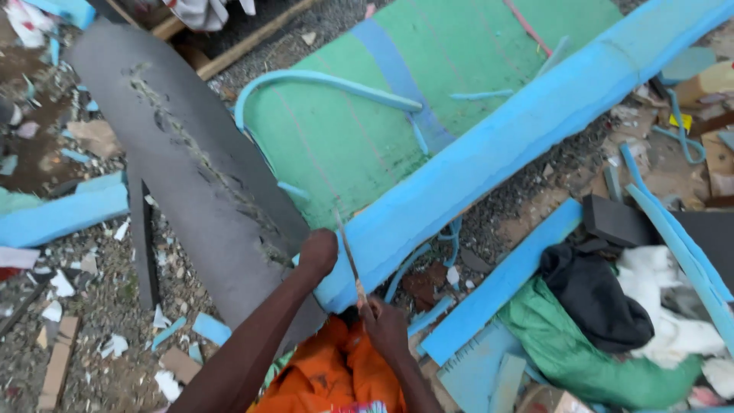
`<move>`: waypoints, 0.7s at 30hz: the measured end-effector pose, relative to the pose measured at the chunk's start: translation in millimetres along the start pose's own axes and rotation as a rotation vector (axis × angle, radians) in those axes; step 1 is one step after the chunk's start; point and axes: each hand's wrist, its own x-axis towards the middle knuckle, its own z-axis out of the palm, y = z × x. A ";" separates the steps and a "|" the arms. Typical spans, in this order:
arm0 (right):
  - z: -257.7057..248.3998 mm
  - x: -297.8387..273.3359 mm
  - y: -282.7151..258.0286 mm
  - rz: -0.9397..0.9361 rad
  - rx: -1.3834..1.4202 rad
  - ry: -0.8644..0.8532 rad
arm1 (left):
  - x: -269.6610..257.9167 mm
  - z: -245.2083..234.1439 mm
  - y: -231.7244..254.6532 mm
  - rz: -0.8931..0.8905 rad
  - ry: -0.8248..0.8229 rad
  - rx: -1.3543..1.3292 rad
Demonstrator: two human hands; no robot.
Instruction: Cutting a long strip of blue foam using a hand-held saw blade in a workshop environment.
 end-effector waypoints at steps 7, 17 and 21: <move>11.9 11.0 0.6 -0.047 -0.069 0.061 | -5.8 -33.7 9.3 0.149 -0.102 0.042; 22.0 -34.8 5.8 -0.024 -0.061 0.033 | -11.3 -24.8 2.0 0.259 -0.183 0.000; 20.1 -3.7 -31.2 0.004 0.016 0.086 | -11.6 -27.7 2.1 0.273 -0.191 0.054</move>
